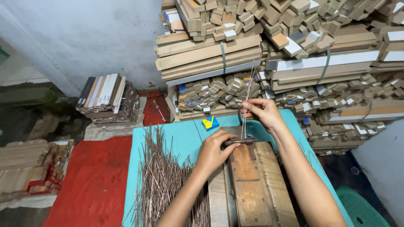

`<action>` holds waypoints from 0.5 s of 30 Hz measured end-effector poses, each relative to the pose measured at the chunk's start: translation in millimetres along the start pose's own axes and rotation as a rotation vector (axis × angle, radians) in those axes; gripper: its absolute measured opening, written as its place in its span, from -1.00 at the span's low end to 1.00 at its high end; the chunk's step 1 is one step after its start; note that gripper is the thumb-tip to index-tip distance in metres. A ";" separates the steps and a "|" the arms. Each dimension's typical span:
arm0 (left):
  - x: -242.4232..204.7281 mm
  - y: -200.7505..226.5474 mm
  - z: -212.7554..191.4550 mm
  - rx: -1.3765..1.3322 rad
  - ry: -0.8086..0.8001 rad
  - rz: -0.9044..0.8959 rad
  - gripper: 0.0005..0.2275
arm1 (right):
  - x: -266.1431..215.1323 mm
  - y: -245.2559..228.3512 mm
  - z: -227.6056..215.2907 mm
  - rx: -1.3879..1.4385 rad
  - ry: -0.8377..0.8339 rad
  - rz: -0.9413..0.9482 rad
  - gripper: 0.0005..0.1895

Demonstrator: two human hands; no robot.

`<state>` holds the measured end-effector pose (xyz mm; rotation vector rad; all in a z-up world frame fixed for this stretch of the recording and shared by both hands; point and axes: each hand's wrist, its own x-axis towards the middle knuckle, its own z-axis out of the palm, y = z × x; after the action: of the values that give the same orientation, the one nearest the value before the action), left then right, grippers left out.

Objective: Cutting thin metal rods to length using a manual cutting jig

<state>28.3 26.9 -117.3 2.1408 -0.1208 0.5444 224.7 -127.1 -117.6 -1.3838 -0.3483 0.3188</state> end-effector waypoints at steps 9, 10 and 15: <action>6.1 -4.0 19.7 -0.235 0.057 -0.164 -0.69 | 1.8 -6.0 6.2 -0.015 -0.007 -0.020 -0.74; 10.3 -10.4 21.8 -0.234 0.058 -0.165 -0.69 | 3.5 -5.5 9.7 -0.014 -0.008 -0.019 -0.74; 21.5 -29.2 32.8 -0.417 0.005 -0.353 -0.81 | 0.4 -5.2 15.5 0.020 -0.021 -0.027 -0.75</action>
<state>66.9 20.5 -146.6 1.7021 0.1357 0.2858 218.6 -113.9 -110.1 -1.3555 -0.3800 0.3142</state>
